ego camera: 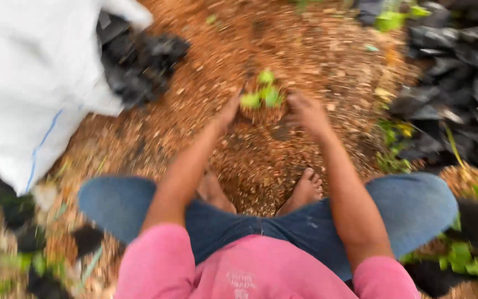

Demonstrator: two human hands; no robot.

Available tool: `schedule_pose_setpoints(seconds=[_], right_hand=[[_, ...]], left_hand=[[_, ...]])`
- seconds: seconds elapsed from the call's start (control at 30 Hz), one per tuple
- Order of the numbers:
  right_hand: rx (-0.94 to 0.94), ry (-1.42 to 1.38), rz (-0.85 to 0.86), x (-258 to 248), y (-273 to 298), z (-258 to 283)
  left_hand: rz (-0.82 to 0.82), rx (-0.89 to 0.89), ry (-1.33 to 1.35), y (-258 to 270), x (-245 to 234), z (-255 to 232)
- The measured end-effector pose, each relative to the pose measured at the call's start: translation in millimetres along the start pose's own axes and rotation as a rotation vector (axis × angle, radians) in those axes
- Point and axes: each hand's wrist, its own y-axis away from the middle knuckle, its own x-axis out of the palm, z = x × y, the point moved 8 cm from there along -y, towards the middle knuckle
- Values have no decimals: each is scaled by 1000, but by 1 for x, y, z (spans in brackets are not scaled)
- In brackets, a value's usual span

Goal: Transplanting young seedlings into black plastic nursery bags and filling them with soil by hand.

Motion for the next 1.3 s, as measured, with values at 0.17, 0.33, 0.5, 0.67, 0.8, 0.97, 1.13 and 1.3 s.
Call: schedule_pose_setpoints(seconds=[0.17, 0.33, 0.5, 0.67, 0.8, 0.97, 1.13, 1.3], right_hand=[[-126, 213, 65, 25, 42, 66], [-78, 408, -14, 8, 18, 14], [20, 940, 174, 42, 38, -11], [156, 1119, 220, 42, 46, -32], [144, 1151, 230, 41, 42, -45], [245, 1180, 220, 71, 68, -31], [248, 1182, 210, 70, 70, -36], [253, 1211, 194, 70, 74, -33]], left_hand=[[37, -27, 330, -32, -164, 25], [-333, -56, 336, 60, -300, 67], [-695, 158, 1002, 149, -306, 192], [-902, -59, 1271, 278, -216, 332], [-1175, -311, 1268, 387, -199, 402], [-1381, -335, 1298, 472, -227, 416], [-1606, -379, 1304, 526, -265, 432], [-1905, -443, 1261, 545, -273, 422]])
